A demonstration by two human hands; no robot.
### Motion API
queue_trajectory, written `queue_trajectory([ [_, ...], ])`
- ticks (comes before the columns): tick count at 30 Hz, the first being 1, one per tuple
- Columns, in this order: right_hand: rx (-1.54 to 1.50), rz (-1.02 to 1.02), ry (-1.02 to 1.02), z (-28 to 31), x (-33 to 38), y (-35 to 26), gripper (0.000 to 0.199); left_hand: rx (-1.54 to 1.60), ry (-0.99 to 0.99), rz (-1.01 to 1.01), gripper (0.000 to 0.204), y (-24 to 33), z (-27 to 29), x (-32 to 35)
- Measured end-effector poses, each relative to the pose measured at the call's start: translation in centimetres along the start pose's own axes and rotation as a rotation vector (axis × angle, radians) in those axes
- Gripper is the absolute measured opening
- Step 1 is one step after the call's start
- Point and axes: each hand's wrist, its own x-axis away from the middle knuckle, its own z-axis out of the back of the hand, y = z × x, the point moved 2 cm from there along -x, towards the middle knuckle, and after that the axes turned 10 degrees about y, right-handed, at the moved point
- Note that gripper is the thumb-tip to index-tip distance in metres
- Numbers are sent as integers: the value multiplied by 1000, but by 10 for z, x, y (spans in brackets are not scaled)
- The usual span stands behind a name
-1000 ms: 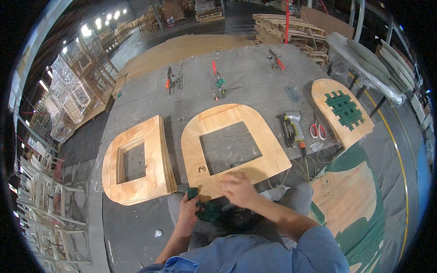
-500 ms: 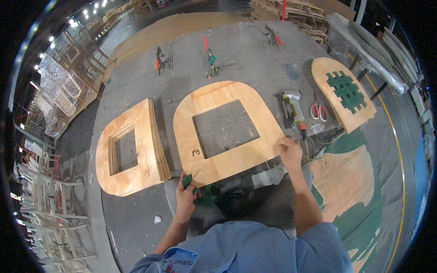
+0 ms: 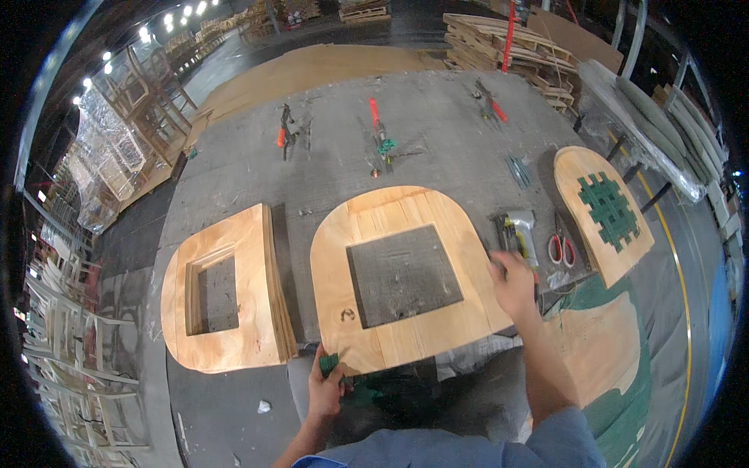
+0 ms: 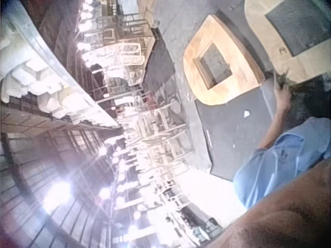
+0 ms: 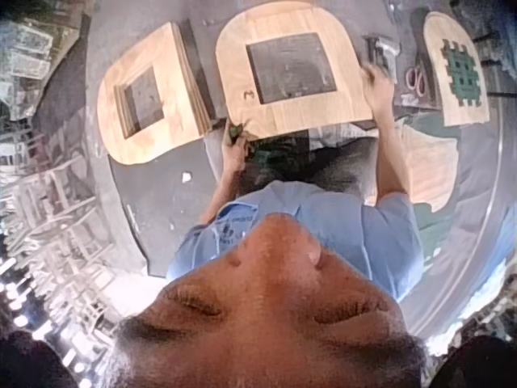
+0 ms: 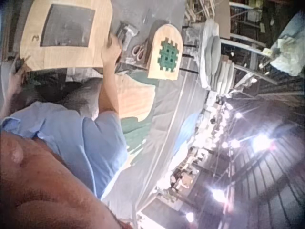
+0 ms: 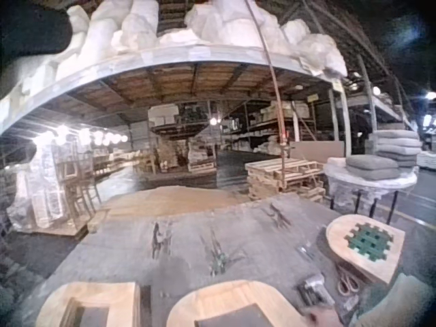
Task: The person sits on the floor and assembles green plastic strips onto a wooden board using a pneumatic nail gun. They arrange the strips in a grid pattern, secure them with nails, and trim excess material with scissors.
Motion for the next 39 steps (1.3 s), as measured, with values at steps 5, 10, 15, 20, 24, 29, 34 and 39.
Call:
queue_trajectory([
  [5, -230, 30, -255, -109, -174, -67, 45, -75, 47, -36, 74, 7, -9, -2],
  [10, -234, 185, -245, -238, -344, -106, 66, -157, 21, -93, 74, -3, -3, -13],
  [15, -60, 95, -355, -329, -433, -106, 75, -96, 26, -29, 70, -30, 6, -24],
  [20, 122, 115, -377, -422, -414, -101, 64, -63, 194, 103, 73, 22, -29, -14],
  [24, 347, 289, -625, -457, -413, -83, 56, -43, 167, 242, 74, 1, -9, -12],
  [29, 229, 33, -510, -454, -391, -70, 57, -26, 149, 266, 77, 25, -22, -17],
  [34, -80, -59, -73, -344, -345, -35, 59, -229, 68, 116, 74, 15, -9, -27],
  [39, -597, -247, 34, -168, -180, 4, 40, -249, -11, 43, 73, 14, -9, -26],
])
